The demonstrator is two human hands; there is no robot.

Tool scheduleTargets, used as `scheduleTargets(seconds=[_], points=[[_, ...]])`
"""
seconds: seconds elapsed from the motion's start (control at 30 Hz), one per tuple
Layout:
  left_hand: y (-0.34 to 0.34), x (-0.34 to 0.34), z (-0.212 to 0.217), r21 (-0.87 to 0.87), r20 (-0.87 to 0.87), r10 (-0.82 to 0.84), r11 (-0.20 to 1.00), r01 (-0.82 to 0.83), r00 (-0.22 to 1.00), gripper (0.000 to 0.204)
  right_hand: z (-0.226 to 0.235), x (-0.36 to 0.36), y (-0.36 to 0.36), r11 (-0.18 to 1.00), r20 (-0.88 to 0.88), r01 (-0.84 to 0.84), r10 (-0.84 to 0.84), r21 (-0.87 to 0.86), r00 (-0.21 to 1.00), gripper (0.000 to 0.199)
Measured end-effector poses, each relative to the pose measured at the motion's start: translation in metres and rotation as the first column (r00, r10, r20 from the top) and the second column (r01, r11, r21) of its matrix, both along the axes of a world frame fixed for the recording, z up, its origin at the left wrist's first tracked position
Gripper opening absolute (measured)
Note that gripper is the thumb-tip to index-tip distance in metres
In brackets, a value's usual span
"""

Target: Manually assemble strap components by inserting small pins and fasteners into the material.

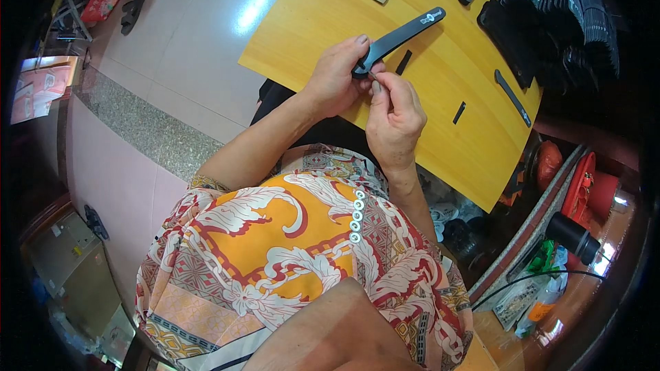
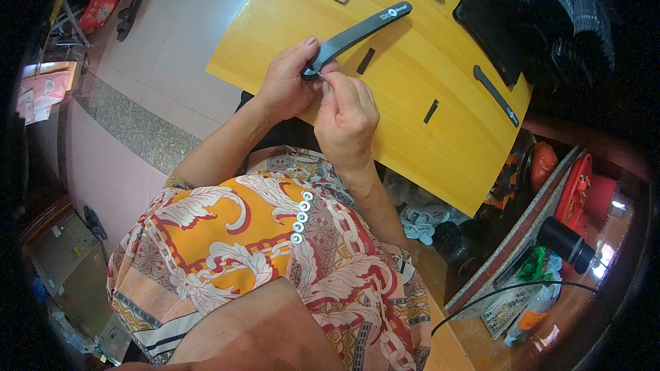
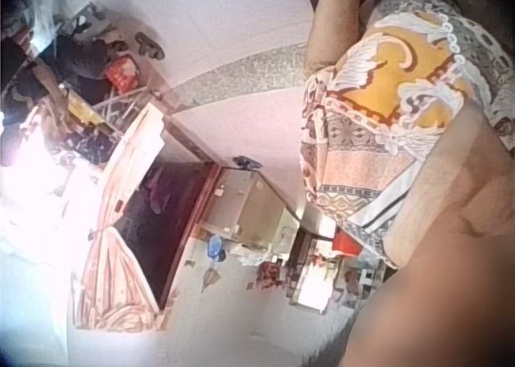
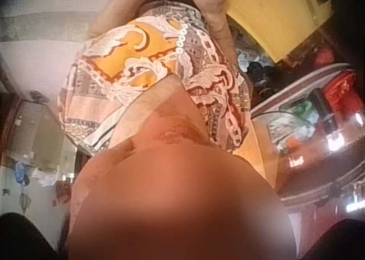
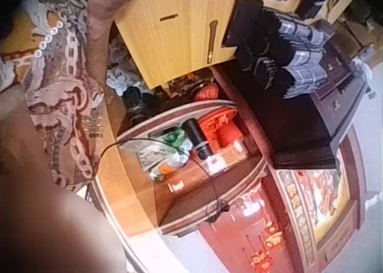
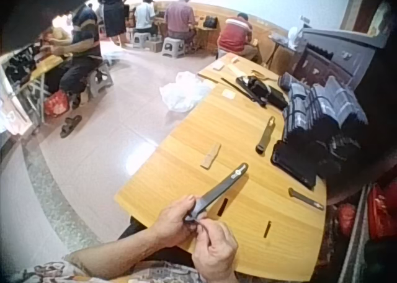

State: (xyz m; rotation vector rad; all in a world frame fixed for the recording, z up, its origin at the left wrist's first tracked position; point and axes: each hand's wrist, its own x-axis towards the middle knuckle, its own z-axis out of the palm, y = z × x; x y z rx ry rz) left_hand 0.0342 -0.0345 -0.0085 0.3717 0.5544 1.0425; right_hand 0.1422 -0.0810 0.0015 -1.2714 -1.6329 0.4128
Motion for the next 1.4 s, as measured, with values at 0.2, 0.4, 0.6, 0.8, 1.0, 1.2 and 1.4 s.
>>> scheduleTargets(seconds=[0.2, 0.4, 0.6, 0.8, 1.0, 1.2, 1.4], points=[[0.000, 0.000, -0.001, 0.011, -0.026, 0.006, 1.000, -0.006, 1.000, 0.024, 0.003, -0.001, 0.001, 0.999, 0.061, 0.008, -0.010, 0.044, 0.998, 0.016], [0.000, 0.000, 0.000, 0.028, -0.037, 0.007, 1.000, -0.006, 0.999, 0.024, 0.001, 0.000, 0.001, 1.000, 0.019, -0.010, 0.010, 0.010, 1.000, 0.017], [-0.001, -0.002, -0.008, 0.063, 0.010, -0.010, 0.998, 0.009, 1.000, 0.024, 0.004, -0.001, 0.000, 0.999, 0.053, -0.014, 0.012, 0.043, 0.999, 0.019], [-0.003, 0.000, -0.014, 0.162, -0.113, 0.015, 0.987, 0.004, 0.993, 0.025, 0.004, 0.000, 0.004, 0.979, 0.196, -0.035, -0.005, 0.199, 0.981, 0.022], [-0.003, -0.001, -0.010, 0.184, -0.118, 0.011, 0.983, 0.011, 0.993, 0.024, 0.005, 0.010, 0.008, 0.976, 0.271, -0.116, 0.064, 0.181, 0.960, 0.021], [-0.001, -0.004, -0.012, 0.196, -0.065, -0.048, 0.979, 0.059, 0.997, 0.024, 0.003, 0.008, 0.006, 0.993, 0.039, -0.107, 0.105, 0.052, 0.994, 0.019], [-0.004, -0.002, -0.011, 0.203, -0.098, -0.001, 0.979, 0.021, 0.995, 0.024, 0.008, 0.008, 0.011, 0.965, 0.304, -0.150, 0.080, 0.213, 0.949, 0.020]])
